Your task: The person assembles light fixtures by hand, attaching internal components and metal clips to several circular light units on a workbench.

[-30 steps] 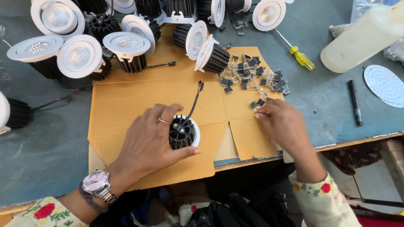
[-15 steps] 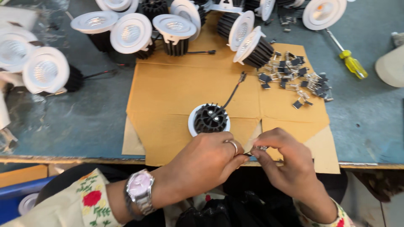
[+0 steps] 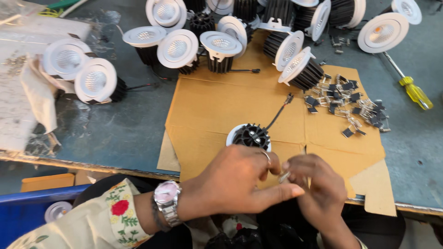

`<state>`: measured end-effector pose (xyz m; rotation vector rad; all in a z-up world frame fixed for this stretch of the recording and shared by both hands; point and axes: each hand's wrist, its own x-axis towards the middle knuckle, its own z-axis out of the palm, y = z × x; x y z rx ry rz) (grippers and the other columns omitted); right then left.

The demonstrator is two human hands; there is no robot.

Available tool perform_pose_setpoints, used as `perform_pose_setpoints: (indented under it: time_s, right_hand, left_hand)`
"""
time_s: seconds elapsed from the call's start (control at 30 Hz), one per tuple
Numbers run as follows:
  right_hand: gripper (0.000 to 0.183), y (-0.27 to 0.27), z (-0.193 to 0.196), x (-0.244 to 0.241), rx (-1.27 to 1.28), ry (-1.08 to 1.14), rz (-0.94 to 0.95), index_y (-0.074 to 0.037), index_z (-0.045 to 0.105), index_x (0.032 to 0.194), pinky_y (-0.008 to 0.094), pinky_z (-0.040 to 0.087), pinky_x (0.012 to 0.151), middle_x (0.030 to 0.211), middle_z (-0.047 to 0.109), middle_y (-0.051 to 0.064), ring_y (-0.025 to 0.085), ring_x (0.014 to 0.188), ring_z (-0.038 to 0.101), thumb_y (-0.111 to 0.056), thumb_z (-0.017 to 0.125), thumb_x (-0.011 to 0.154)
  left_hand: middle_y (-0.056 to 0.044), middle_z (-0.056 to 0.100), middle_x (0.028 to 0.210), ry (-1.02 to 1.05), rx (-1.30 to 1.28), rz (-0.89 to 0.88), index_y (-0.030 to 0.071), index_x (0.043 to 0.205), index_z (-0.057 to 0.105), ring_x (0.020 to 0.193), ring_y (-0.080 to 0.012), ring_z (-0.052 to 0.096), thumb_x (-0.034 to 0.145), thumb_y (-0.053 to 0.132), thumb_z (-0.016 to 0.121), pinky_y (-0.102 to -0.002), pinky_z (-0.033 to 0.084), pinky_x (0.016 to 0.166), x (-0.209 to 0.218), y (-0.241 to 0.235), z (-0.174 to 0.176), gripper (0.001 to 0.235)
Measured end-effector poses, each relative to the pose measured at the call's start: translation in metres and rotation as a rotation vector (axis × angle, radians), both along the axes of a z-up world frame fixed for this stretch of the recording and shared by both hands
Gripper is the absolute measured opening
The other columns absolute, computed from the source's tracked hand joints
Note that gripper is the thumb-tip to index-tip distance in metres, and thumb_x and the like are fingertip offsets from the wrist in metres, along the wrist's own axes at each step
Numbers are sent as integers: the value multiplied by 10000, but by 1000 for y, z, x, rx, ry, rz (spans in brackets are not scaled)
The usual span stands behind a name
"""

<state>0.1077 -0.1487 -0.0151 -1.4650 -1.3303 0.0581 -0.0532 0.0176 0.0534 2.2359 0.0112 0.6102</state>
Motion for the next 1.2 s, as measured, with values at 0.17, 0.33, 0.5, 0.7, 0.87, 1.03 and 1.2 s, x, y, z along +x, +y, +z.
perform_pose_setpoints:
  time_s: [0.17,0.33,0.5,0.7,0.87,1.03,1.2]
  right_hand:
    - [115,9,8,-21,29,-288,-140,4,695,918,300,565,687,911,718,124,228,798,731,39,738,817]
    - [135,8,-4,-20,7,-322,-251,-22,698,922,296,541,643,835,727,99,224,713,725,40,742,810]
    - [124,10,-21,-19,7,-241,-382,7,706,982,271,491,590,834,711,115,182,664,693,53,664,875]
    - [51,10,-31,-23,78,-41,-439,24,678,1028,203,439,541,745,657,58,61,532,558,-13,645,1015]
    - [46,11,-21,-28,1,79,-350,30,691,999,237,479,599,776,686,100,111,640,622,-10,680,980]
    - [235,-3,-3,-31,-93,-142,-205,45,691,996,288,567,740,970,745,172,241,838,746,-1,750,773]
    - [255,-19,-18,-39,-108,-30,-244,-1,740,983,246,588,713,912,778,86,172,777,778,-24,855,756]
  left_hand:
    - [-139,674,689,111,139,15,27,847,706,642,-329,684,1017,385,602,-427,527,581,2,-6,-3,409]
    - [-150,645,675,159,222,11,12,859,666,618,-351,654,1041,322,573,-450,510,556,4,-10,-14,371]
    - [-149,652,800,-24,33,36,1,979,634,723,-342,669,1056,281,567,-431,526,621,11,-20,-26,298]
    - [-122,618,816,-168,-227,25,14,1000,606,686,-283,626,1100,251,545,-374,492,603,16,-31,-32,264]
    - [-97,489,571,48,-508,128,10,786,557,504,-175,480,1073,250,575,-337,377,483,23,-31,-41,374]
    - [-100,520,578,78,-456,116,0,803,580,504,-114,494,1045,244,582,-320,384,469,12,-27,-42,344]
    - [-97,512,547,201,-428,116,-13,743,578,461,-94,478,1003,256,595,-314,366,432,9,-38,-46,375]
